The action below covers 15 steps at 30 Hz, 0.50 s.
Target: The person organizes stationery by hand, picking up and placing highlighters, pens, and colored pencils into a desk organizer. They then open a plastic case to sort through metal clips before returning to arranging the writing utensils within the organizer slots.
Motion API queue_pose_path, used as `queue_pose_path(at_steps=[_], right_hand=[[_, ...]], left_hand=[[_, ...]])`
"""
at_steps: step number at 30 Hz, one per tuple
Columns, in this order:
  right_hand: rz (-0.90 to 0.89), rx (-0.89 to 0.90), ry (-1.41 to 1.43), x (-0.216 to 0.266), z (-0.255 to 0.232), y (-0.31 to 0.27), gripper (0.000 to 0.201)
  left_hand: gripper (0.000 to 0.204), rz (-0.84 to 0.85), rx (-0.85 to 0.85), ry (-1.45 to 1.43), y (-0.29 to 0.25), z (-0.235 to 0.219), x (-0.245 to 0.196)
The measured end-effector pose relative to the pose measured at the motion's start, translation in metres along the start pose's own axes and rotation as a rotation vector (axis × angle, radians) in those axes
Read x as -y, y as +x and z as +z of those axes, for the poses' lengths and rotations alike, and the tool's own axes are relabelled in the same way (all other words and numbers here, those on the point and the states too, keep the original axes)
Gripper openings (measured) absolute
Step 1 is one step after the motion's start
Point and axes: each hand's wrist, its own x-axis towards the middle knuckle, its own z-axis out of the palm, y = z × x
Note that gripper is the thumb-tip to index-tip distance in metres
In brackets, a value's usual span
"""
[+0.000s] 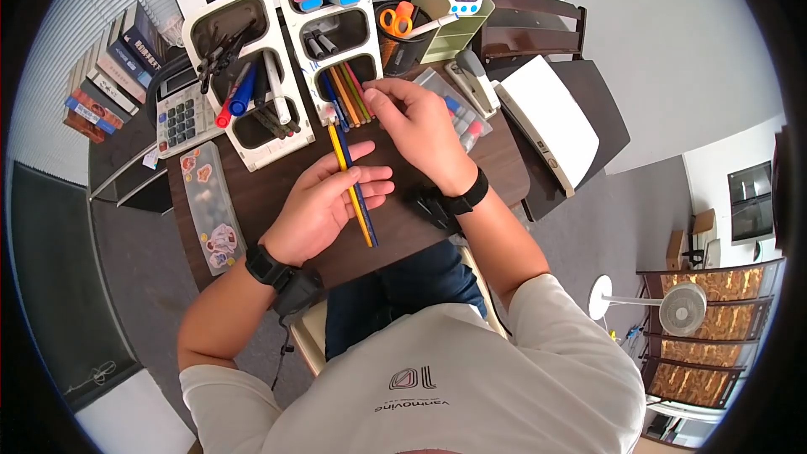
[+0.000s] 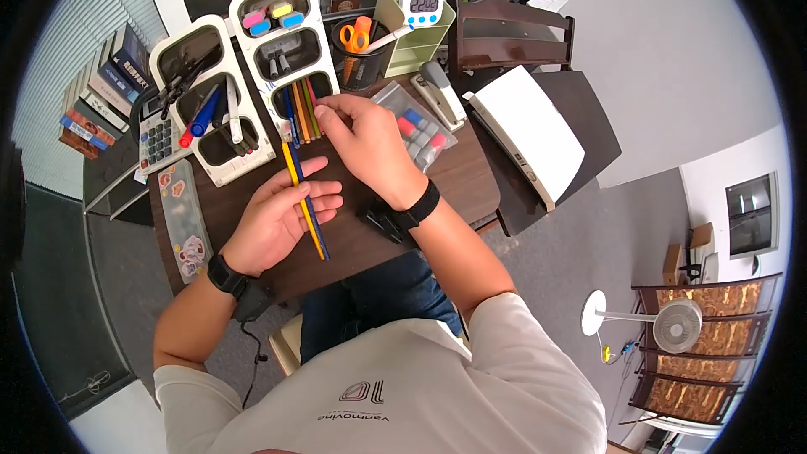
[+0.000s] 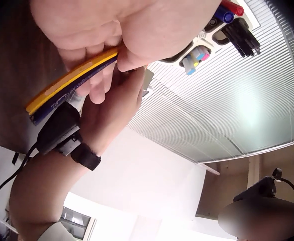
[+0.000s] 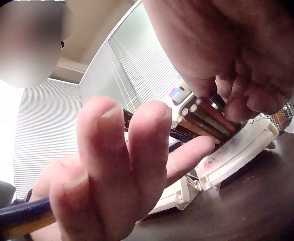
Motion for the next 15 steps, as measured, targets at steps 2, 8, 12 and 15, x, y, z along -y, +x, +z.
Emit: queue_pose_path(at_steps=[2,8,12,15], right_hand=[[0.0,0.028,-0.009,-0.003,0.002,0.0,0.031],[-0.193,-0.232,0.008,0.012,0.0,-0.042,0.013],[-0.111,0.11,-0.02,0.021,-0.009,-0.088,0.017],[-0.043,0.231,0.027,0.013,-0.004,-0.103,0.023]], left_hand=[[0.046,0.001,-0.001,-0.001,0.0,0.0,0.0],[0.043,0.023,-0.06,-0.084,0.0,0.002,0.002],[0.04,0.085,-0.081,-0.177,0.0,0.0,0.015],[0.042,0.078,-0.063,-0.146,-0.001,0.001,0.019]])
